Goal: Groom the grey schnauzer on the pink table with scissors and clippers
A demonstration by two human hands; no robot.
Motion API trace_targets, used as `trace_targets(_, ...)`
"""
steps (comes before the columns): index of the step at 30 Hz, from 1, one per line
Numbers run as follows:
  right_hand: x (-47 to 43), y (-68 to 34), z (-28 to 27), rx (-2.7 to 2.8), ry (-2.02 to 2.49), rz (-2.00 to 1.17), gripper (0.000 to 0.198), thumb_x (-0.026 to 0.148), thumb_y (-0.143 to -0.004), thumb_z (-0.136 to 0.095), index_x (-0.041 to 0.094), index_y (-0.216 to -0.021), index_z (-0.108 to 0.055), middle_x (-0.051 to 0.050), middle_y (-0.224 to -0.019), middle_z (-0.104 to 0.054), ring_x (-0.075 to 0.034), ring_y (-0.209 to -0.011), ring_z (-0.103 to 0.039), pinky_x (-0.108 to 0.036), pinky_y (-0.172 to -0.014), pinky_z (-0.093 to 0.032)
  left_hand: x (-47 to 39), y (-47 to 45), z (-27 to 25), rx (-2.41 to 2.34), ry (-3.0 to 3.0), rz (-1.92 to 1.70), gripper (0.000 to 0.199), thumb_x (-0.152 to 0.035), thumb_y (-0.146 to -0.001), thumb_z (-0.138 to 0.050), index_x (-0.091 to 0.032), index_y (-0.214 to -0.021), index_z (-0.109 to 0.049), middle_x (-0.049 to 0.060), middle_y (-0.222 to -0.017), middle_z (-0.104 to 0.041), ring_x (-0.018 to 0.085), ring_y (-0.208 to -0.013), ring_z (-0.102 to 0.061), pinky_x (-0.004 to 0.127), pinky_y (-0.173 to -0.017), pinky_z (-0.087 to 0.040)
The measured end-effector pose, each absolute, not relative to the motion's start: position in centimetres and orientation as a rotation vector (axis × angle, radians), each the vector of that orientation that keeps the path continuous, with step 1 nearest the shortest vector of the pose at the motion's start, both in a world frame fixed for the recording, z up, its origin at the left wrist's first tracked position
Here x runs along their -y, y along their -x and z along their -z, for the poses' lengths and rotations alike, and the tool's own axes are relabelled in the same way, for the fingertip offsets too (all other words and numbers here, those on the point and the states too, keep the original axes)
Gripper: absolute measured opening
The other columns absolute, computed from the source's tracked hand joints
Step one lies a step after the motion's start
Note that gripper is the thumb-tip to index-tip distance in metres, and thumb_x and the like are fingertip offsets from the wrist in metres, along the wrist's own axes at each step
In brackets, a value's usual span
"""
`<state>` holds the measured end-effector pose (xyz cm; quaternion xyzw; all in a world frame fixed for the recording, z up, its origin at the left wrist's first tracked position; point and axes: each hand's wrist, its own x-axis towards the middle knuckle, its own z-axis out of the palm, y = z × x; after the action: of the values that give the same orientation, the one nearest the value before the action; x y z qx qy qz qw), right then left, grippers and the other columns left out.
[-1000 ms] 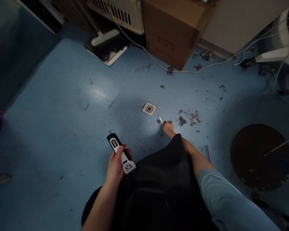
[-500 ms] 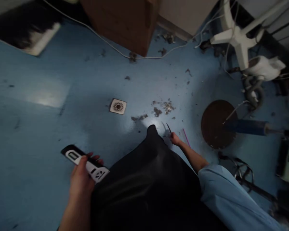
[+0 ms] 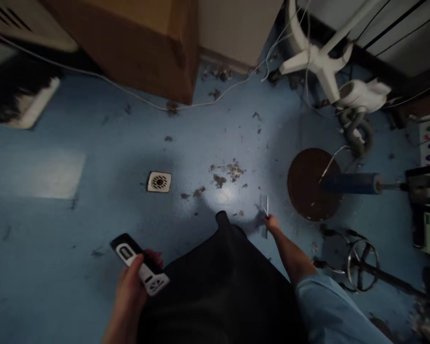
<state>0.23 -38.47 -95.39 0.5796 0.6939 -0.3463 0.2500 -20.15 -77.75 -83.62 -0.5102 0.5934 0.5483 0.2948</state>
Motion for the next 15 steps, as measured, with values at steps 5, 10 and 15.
trace_targets(5,44.2,8.7,81.9,-1.909,-1.431,1.437,0.043,0.043,-0.098,-0.067,0.018,-0.065,-0.057,0.003,-0.060,-0.055,-0.013,-0.066,-0.054,-0.025,-0.063,-0.047,70.9,17.5,75.3,-1.529,0.719,-1.500,0.039,-0.036,-0.053,-0.086,-0.017,-0.085,-0.075,0.008,-0.090,-0.076,0.022,-0.081,-0.070,0.027,-0.068,-0.055)
trace_targets(10,49.0,10.9,62.5,-1.885,-1.214,1.875,0.048,0.051,-0.093,-0.066,0.021,-0.059,-0.049,0.006,-0.054,-0.045,-0.009,-0.054,-0.041,-0.023,-0.054,-0.037,65.5,14.6,59.2,-1.570,0.213,-1.431,0.041,-0.039,-0.046,-0.094,-0.018,-0.075,-0.075,0.007,-0.074,-0.073,0.025,-0.074,-0.067,0.031,-0.068,-0.053)
trace_targets(15,51.3,4.2,46.5,-1.827,-1.338,2.100,0.051,0.055,-0.088,-0.071,0.022,-0.055,-0.049,0.007,-0.050,-0.040,-0.010,-0.053,-0.041,-0.023,-0.053,-0.032,65.7,10.4,44.8,-1.434,0.194,-1.389,0.043,-0.044,-0.049,-0.093,-0.018,-0.076,-0.072,0.007,-0.069,-0.072,0.026,-0.062,-0.067,0.034,-0.062,-0.053)
